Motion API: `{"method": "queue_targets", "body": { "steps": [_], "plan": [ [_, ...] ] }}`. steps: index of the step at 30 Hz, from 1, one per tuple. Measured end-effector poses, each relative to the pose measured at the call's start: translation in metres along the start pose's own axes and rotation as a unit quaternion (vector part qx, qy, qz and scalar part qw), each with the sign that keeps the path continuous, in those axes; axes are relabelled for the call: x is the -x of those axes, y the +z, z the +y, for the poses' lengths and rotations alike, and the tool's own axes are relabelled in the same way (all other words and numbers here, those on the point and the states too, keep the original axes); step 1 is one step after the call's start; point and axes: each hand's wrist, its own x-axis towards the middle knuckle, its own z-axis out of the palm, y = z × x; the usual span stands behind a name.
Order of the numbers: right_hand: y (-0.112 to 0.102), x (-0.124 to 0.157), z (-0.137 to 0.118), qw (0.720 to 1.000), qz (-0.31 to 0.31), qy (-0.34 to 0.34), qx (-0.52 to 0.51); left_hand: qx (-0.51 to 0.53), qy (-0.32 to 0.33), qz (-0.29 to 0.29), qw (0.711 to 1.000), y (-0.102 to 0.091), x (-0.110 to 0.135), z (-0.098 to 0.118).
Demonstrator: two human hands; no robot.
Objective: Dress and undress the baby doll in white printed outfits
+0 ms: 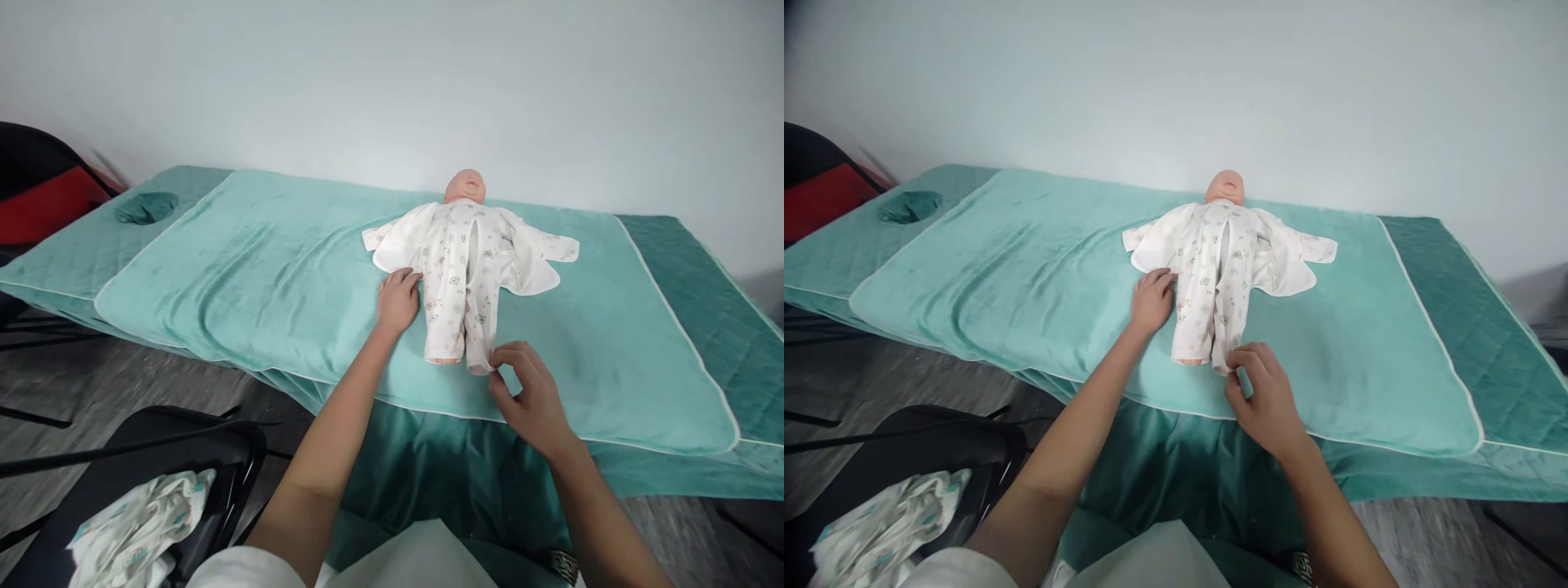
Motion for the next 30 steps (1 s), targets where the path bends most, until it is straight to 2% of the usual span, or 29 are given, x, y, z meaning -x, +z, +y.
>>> {"method": "queue_targets", "body": {
  "steps": [3,9,13,16,18,24,30],
  "plan": [
    [-0.002,0.0,0.003,1.0,-0.018,-0.005,-0.01,0.019,-0.006,0.006,1.0,0.0,0.0,0.0],
    [0.003,-0.009,0.002,1.0,0.007,0.0,-0.025,0.004,0.016,0.017,1.0,0.0,0.001,-0.001],
    [0.015,-0.019,-0.005,0.993,-0.038,-0.061,0.094,-0.046,0.032,-0.01,0.998,0.001,0.002,-0.002],
    [0.026,-0.024,-0.006,0.972,-0.095,-0.095,0.192,-0.044,0.038,-0.013,0.998,0.002,0.002,-0.002],
    [0.031,-0.025,-0.005,0.965,-0.111,-0.103,0.212,-0.023,0.032,-0.005,0.999,0.002,0.002,-0.003],
    [0.028,-0.027,-0.01,0.974,-0.093,-0.129,0.16,0.089,0.001,0.04,0.995,0.003,-0.001,-0.006],
    [0.027,-0.031,-0.022,0.98,-0.075,-0.149,0.111,0.095,0.001,0.045,0.995,0.001,-0.002,-0.007]
  ]
}}
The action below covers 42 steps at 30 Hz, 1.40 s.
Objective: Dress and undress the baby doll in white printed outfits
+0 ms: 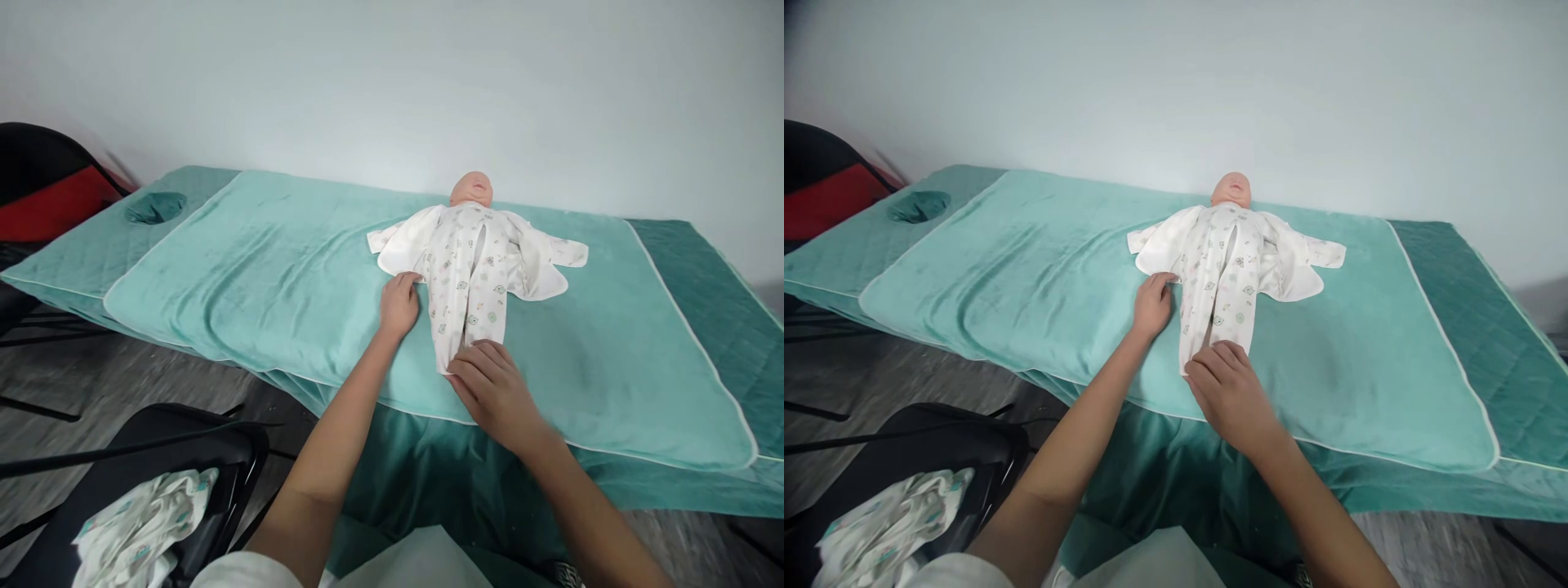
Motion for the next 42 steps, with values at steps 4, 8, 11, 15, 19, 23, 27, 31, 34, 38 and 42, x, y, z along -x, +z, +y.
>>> {"method": "queue_targets", "body": {
  "steps": [4,8,11,15,19,23,27,31,34,38,42],
  "plan": [
    [0.0,0.0,0.001,0.999,-0.014,0.009,-0.041,-0.051,0.009,-0.02,0.998,-0.002,0.002,0.003],
    [-0.002,0.005,0.028,0.987,0.057,0.076,-0.132,-0.107,0.031,-0.032,0.993,-0.003,0.004,0.008],
    [0.006,0.008,0.076,0.973,0.153,0.161,-0.068,-0.146,0.071,-0.043,0.986,-0.002,0.005,0.012],
    [0.027,0.009,0.146,0.966,0.12,0.216,0.074,-0.161,0.125,-0.088,0.975,-0.002,0.0,0.012],
    [0.044,0.002,0.181,0.974,0.064,0.182,0.116,-0.157,0.163,-0.128,0.966,-0.002,-0.014,0.01],
    [0.048,-0.01,0.189,0.986,-0.004,0.125,0.108,-0.15,0.201,-0.151,0.956,0.004,-0.034,0.008],
    [0.05,-0.017,0.191,0.99,-0.012,0.11,0.091,-0.136,0.231,-0.153,0.951,0.011,-0.05,0.007],
    [0.05,-0.017,0.188,0.983,0.006,0.15,0.108,-0.126,0.202,-0.132,0.962,0.015,-0.056,0.005],
    [0.05,-0.014,0.187,0.98,-0.002,0.16,0.118,-0.116,0.19,-0.134,0.966,0.017,-0.056,0.003],
    [0.054,-0.016,0.192,0.985,-0.039,0.136,0.103,-0.111,0.198,-0.139,0.964,0.018,-0.054,0.0],
    [0.058,-0.023,0.195,0.988,-0.035,0.138,0.068,-0.089,0.184,-0.143,0.968,0.016,-0.054,0.002]
  ]
}}
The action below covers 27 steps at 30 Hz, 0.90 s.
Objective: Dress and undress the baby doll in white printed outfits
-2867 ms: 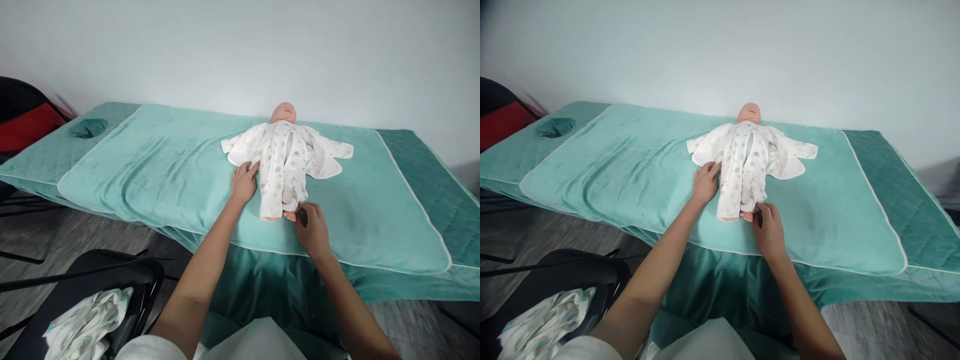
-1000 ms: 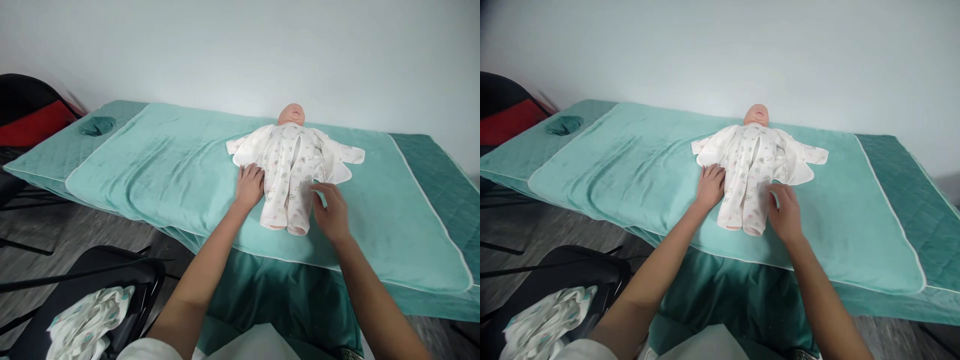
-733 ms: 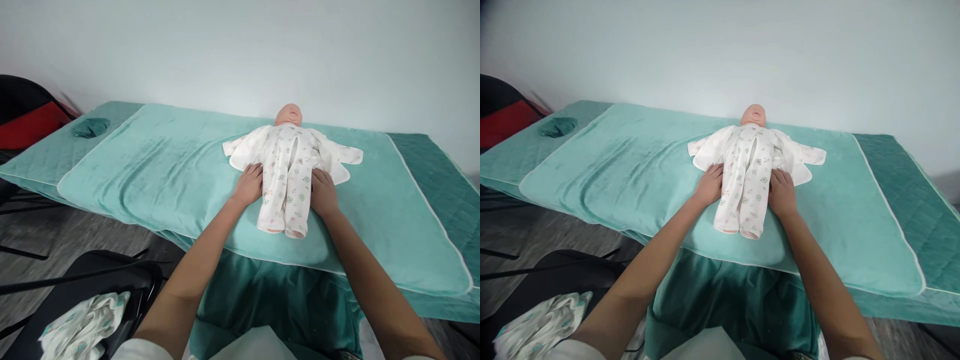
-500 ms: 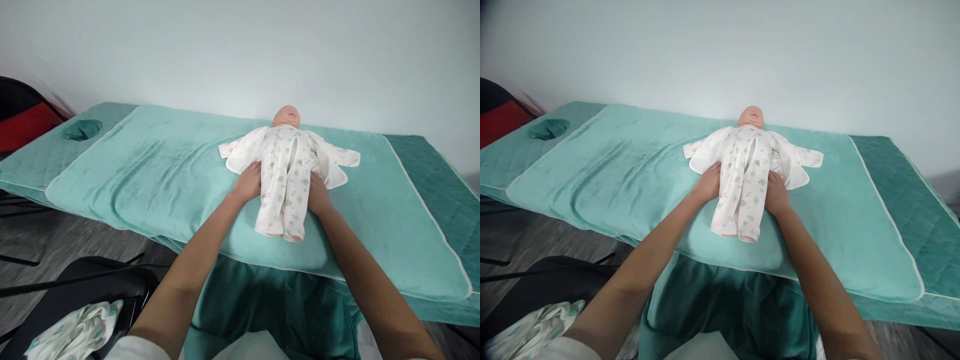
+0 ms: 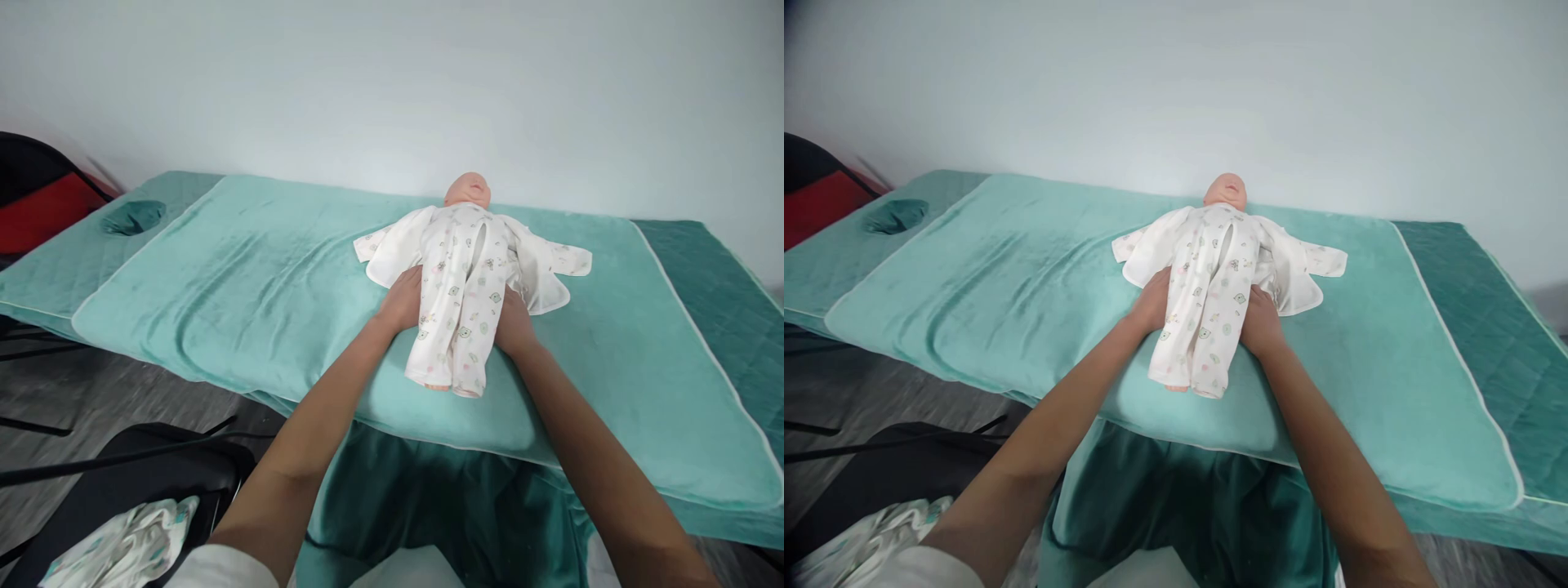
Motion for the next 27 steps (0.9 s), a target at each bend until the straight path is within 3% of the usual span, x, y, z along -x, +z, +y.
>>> {"method": "queue_targets", "body": {
  "steps": [4,9,16,24,27],
  "plan": [
    [-0.004,0.002,-0.003,0.996,0.003,-0.039,-0.076,0.013,-0.037,-0.005,0.999,-0.005,-0.002,0.005],
    [-0.009,0.01,-0.006,0.986,0.056,-0.041,-0.153,-0.015,-0.062,-0.009,0.998,-0.005,-0.002,0.008],
    [-0.006,0.008,-0.006,0.984,0.07,-0.035,-0.159,-0.092,-0.034,-0.018,0.995,-0.005,0.0,0.007],
    [-0.005,0.011,-0.003,0.992,0.034,-0.009,-0.119,-0.099,-0.018,0.067,0.993,-0.006,0.034,0.007],
    [-0.006,0.011,-0.004,0.994,0.031,-0.019,-0.101,-0.088,-0.023,0.072,0.993,-0.005,0.042,0.007]
  ]
}}
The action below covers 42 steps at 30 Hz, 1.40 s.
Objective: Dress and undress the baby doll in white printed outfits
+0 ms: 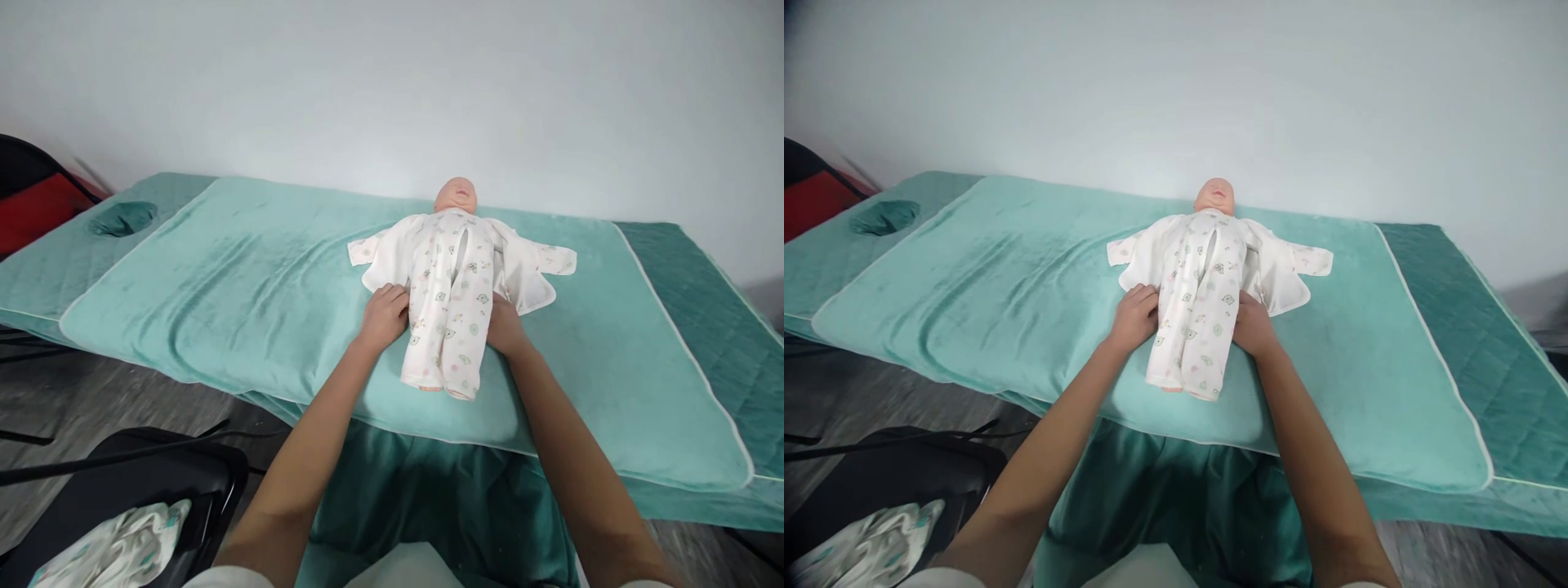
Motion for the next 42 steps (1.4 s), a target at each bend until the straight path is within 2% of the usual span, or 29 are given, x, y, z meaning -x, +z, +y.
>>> {"method": "queue_targets", "body": {
  "steps": [5,11,13,15,17,18,20,22,24,27,30,32,35,37,38,39,40,41,42],
  "plan": [
    [-0.007,0.004,-0.006,1.0,0.0,-0.006,-0.01,0.048,0.013,0.003,0.999,-0.001,-0.002,-0.001],
    [-0.021,0.017,-0.023,0.997,0.003,0.041,-0.063,0.108,0.02,0.033,0.993,0.0,-0.001,-0.004],
    [-0.025,0.02,-0.028,0.989,0.029,0.09,-0.113,0.135,-0.001,0.04,0.99,0.0,0.0,-0.005],
    [-0.029,0.02,-0.025,0.967,0.082,0.168,-0.174,0.154,-0.037,0.056,0.986,0.002,0.0,-0.007],
    [-0.034,0.016,-0.011,0.936,0.151,0.242,-0.205,0.161,-0.082,0.087,0.98,0.003,-0.001,-0.009],
    [-0.037,0.013,0.001,0.926,0.181,0.268,-0.195,0.16,-0.107,0.105,0.976,0.004,-0.002,-0.011],
    [-0.044,0.007,0.03,0.924,0.214,0.3,-0.106,0.15,-0.165,0.132,0.966,0.005,-0.006,-0.016],
    [-0.051,0.004,0.06,0.921,0.206,0.328,0.044,0.129,-0.226,0.136,0.956,0.006,-0.01,-0.022],
    [-0.057,0.004,0.08,0.897,0.19,0.378,0.132,0.103,-0.282,0.122,0.946,0.007,-0.015,-0.025],
    [-0.063,0.006,0.089,0.865,0.145,0.452,0.159,0.067,-0.351,0.099,0.929,0.008,-0.02,-0.025],
    [-0.065,0.001,0.08,0.85,0.102,0.501,0.124,0.027,-0.409,0.099,0.907,0.008,-0.024,-0.021],
    [-0.066,-0.008,0.07,0.863,0.138,0.484,0.047,0.009,-0.435,0.099,0.895,0.007,-0.026,-0.017],
    [-0.066,-0.031,0.041,0.882,0.234,0.405,-0.063,0.002,-0.45,0.086,0.889,0.006,-0.028,-0.015],
    [-0.067,-0.047,0.012,0.903,0.24,0.344,-0.091,0.0,-0.456,0.087,0.886,0.006,-0.029,-0.016],
    [-0.067,-0.054,-0.005,0.933,0.207,0.27,-0.119,0.0,-0.46,0.091,0.883,0.006,-0.029,-0.016],
    [-0.068,-0.06,-0.022,0.962,0.137,0.185,-0.144,-0.001,-0.466,0.095,0.879,0.006,-0.029,-0.017],
    [-0.07,-0.065,-0.038,0.98,0.033,0.113,-0.162,-0.002,-0.473,0.099,0.876,0.006,-0.029,-0.018],
    [-0.071,-0.067,-0.051,0.983,-0.042,0.079,-0.163,-0.002,-0.479,0.101,0.872,0.006,-0.029,-0.019],
    [-0.073,-0.068,-0.06,0.981,-0.092,0.065,-0.161,-0.002,-0.484,0.101,0.869,0.006,-0.029,-0.019]
  ]
}}
